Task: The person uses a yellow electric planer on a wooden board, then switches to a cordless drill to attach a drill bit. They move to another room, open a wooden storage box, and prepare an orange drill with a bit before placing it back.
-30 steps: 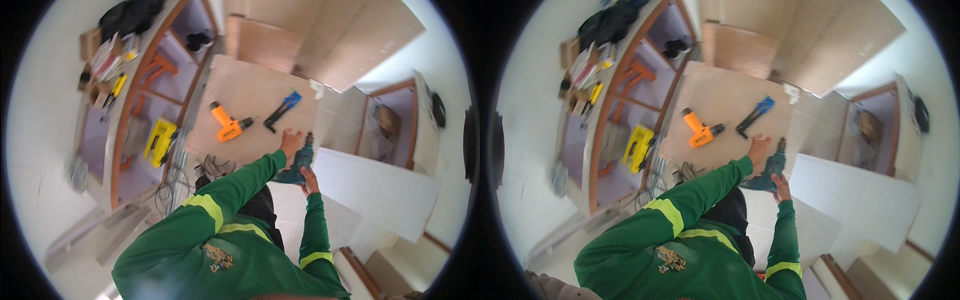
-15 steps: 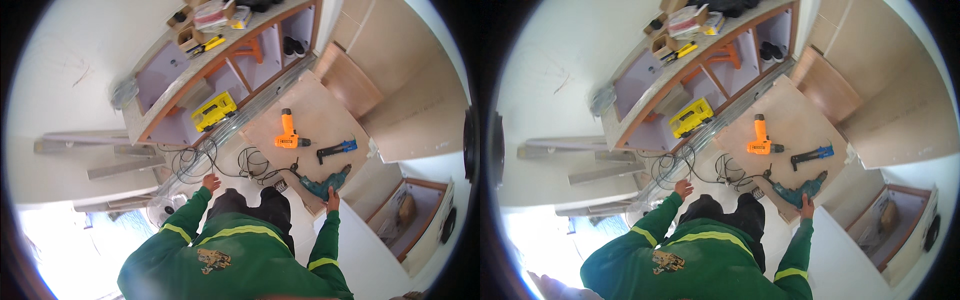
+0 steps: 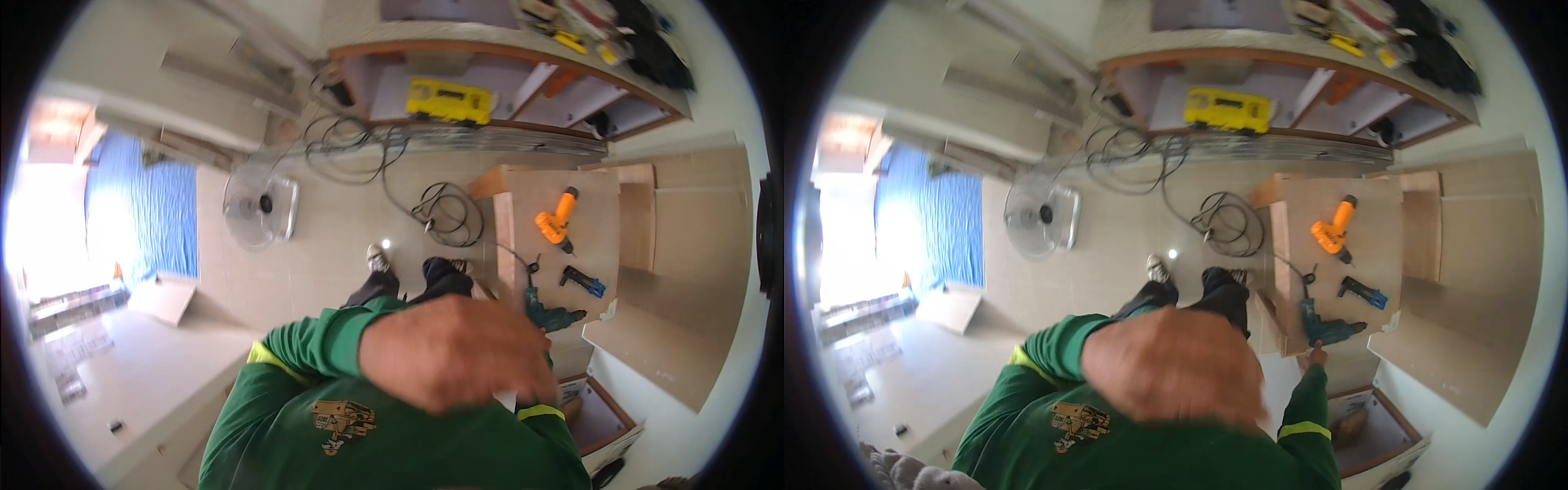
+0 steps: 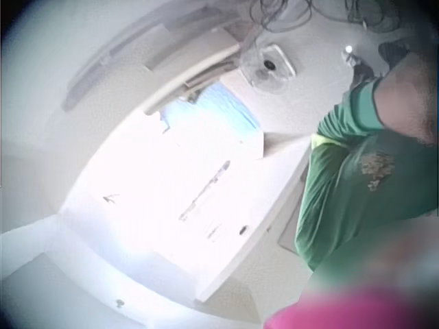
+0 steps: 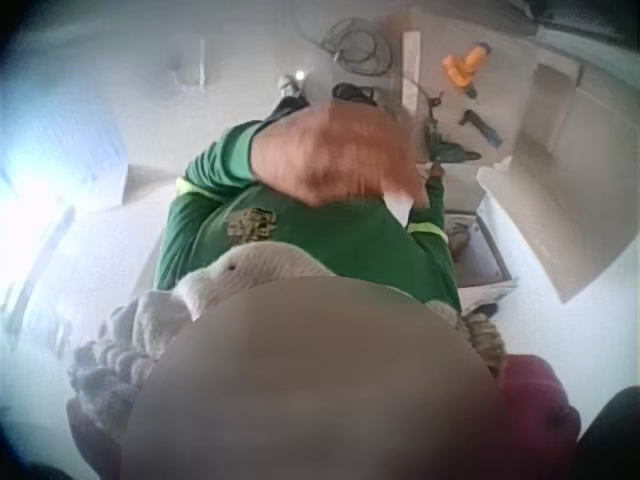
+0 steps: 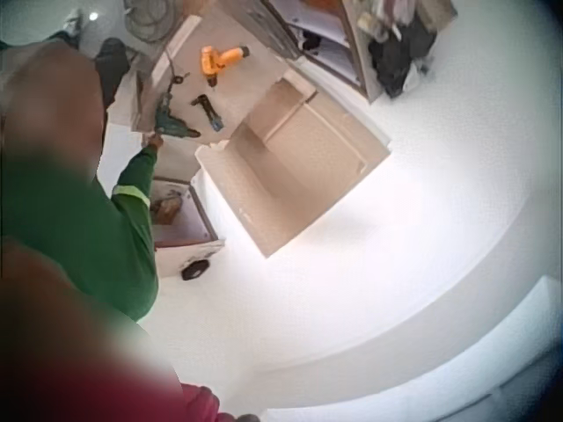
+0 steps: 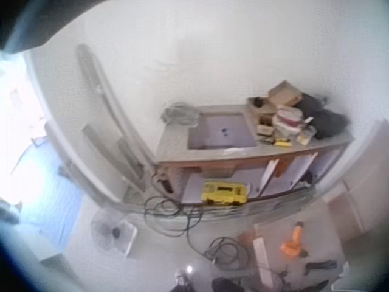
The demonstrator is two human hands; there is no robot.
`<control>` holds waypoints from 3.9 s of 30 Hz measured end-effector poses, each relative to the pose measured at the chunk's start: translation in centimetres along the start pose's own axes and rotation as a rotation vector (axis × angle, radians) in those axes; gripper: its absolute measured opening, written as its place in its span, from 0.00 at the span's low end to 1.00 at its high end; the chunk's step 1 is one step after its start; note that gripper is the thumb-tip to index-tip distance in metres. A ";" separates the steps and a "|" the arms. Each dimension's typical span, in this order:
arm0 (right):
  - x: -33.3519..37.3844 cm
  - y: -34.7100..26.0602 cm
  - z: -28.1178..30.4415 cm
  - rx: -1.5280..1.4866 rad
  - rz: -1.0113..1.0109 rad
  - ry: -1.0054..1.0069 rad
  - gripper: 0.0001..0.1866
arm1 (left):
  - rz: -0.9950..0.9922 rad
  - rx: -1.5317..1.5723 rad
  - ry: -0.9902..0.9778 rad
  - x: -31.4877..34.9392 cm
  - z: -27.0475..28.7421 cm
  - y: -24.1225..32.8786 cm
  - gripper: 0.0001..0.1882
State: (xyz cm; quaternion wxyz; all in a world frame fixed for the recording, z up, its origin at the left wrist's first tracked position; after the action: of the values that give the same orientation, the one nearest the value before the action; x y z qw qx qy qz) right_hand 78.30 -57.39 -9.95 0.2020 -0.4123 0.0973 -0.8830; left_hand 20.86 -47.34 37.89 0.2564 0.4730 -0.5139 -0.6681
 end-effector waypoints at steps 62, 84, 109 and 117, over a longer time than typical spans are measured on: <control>6.2 -13.8 -17.5 0.327 0.747 -0.890 0.17 | 1.733 0.451 1.090 56.3 -15.9 -30.3 0.23; 4.1 -34.8 -26.6 1.209 1.054 -0.288 0.45 | 1.318 0.303 1.521 49.5 -4.7 -21.4 0.25; 33.1 -20.6 -43.6 1.000 0.521 -1.031 0.20 | 1.237 1.236 1.970 83.9 -24.7 -19.3 0.21; 52.9 -13.4 -60.1 1.499 0.998 -1.343 0.23 | 0.966 0.891 2.263 101.3 -11.8 -10.8 0.20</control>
State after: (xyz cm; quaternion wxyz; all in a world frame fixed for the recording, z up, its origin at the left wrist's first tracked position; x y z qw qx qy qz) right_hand -2.13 -68.12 -7.51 0.7415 -0.4938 -0.4329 -0.1378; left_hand -9.68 -132.85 -9.75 0.5784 0.5818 -0.3074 0.4821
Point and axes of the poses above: each hand's wrist, its own x-axis away from the middle knuckle, its own z-axis out of the back of the hand, y = z × x, the point moved 1 cm from there along -x, towards the middle knuckle, and after that the axes turned 14 degrees about z, right-handed, at the moved point
